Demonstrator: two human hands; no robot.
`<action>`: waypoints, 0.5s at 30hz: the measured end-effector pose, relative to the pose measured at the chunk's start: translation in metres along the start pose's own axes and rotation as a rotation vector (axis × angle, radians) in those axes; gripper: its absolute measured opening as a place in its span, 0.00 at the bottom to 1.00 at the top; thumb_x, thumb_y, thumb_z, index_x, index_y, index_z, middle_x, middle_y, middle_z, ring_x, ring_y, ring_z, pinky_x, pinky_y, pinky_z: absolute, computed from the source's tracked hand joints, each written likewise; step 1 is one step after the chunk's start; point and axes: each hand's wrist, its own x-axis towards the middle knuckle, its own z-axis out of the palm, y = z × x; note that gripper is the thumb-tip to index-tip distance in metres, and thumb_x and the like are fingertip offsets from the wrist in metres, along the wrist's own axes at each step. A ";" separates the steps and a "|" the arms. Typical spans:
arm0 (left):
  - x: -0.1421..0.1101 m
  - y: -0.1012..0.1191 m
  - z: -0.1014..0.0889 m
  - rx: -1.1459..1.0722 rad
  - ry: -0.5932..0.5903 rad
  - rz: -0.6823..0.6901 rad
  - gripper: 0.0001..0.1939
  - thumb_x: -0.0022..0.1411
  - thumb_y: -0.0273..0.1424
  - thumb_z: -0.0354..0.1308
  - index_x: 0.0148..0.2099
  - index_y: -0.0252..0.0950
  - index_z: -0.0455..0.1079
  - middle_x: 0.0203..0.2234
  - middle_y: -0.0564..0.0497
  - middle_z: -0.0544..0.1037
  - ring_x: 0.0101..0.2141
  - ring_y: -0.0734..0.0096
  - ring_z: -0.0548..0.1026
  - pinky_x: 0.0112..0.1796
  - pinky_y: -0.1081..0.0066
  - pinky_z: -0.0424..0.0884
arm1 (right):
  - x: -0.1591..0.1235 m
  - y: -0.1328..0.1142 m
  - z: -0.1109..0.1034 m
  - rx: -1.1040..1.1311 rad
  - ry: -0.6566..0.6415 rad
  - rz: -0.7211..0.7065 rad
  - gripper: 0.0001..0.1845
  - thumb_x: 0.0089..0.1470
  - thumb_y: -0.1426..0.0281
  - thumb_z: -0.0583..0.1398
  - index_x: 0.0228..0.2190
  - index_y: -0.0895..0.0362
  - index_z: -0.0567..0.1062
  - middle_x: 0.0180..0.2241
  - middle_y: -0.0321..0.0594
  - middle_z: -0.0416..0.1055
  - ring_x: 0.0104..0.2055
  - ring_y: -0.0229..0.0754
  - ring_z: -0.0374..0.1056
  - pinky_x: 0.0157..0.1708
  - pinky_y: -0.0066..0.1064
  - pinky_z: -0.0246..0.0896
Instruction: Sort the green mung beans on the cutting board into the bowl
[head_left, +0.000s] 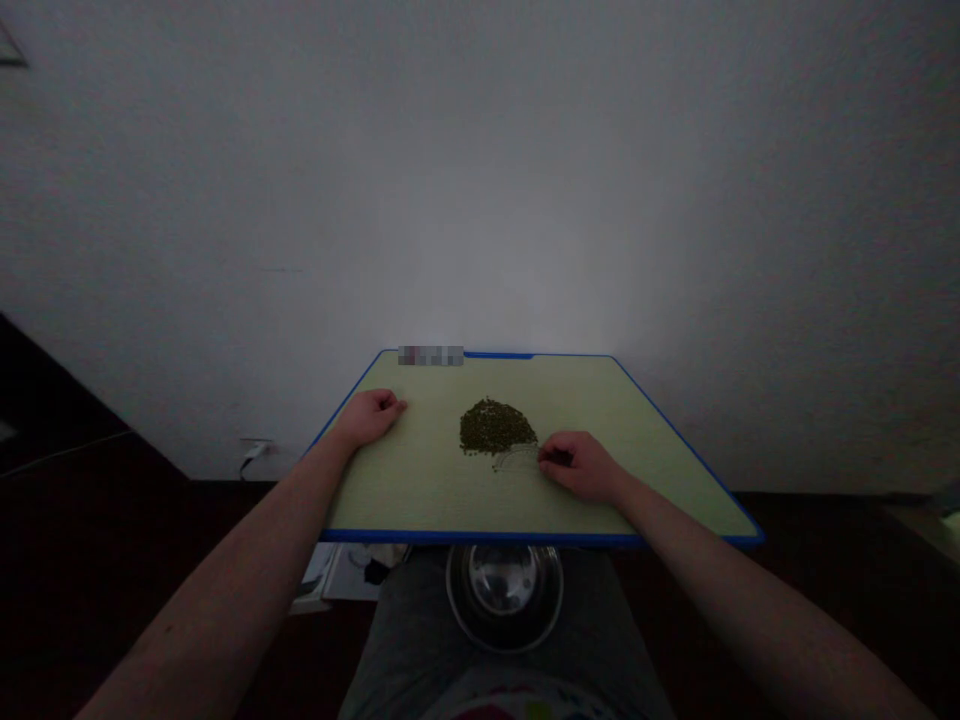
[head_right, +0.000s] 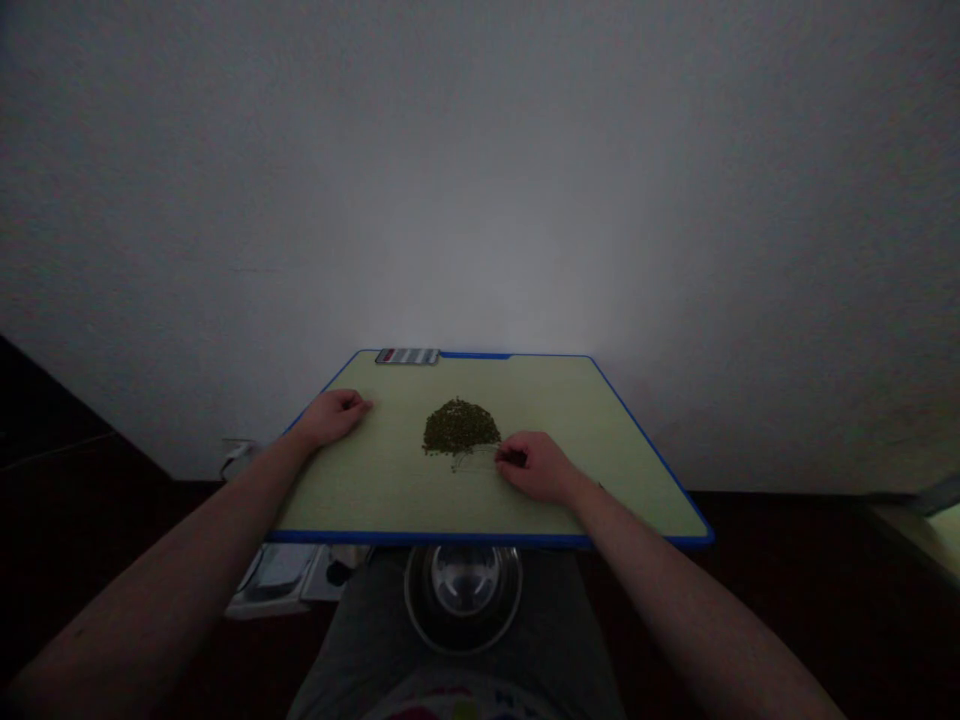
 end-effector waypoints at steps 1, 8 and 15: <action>0.000 0.000 0.000 0.006 0.002 0.000 0.20 0.52 0.47 0.45 0.23 0.36 0.64 0.15 0.54 0.66 0.20 0.73 0.63 0.23 0.73 0.55 | 0.000 0.000 0.000 0.002 -0.005 -0.005 0.04 0.45 0.73 0.57 0.26 0.58 0.73 0.23 0.35 0.67 0.25 0.35 0.62 0.27 0.25 0.55; 0.001 0.000 0.000 0.010 0.001 0.000 0.20 0.52 0.47 0.45 0.23 0.36 0.64 0.16 0.54 0.65 0.20 0.73 0.63 0.23 0.73 0.55 | -0.001 -0.005 0.000 0.010 -0.042 -0.023 0.05 0.45 0.72 0.57 0.27 0.58 0.74 0.23 0.35 0.68 0.25 0.34 0.62 0.26 0.25 0.55; 0.000 0.000 0.000 0.010 -0.001 0.003 0.20 0.53 0.46 0.45 0.23 0.36 0.63 0.16 0.54 0.65 0.21 0.73 0.62 0.23 0.73 0.54 | -0.008 -0.010 -0.003 0.061 -0.109 -0.049 0.05 0.45 0.71 0.58 0.27 0.58 0.74 0.23 0.35 0.67 0.24 0.34 0.61 0.24 0.24 0.56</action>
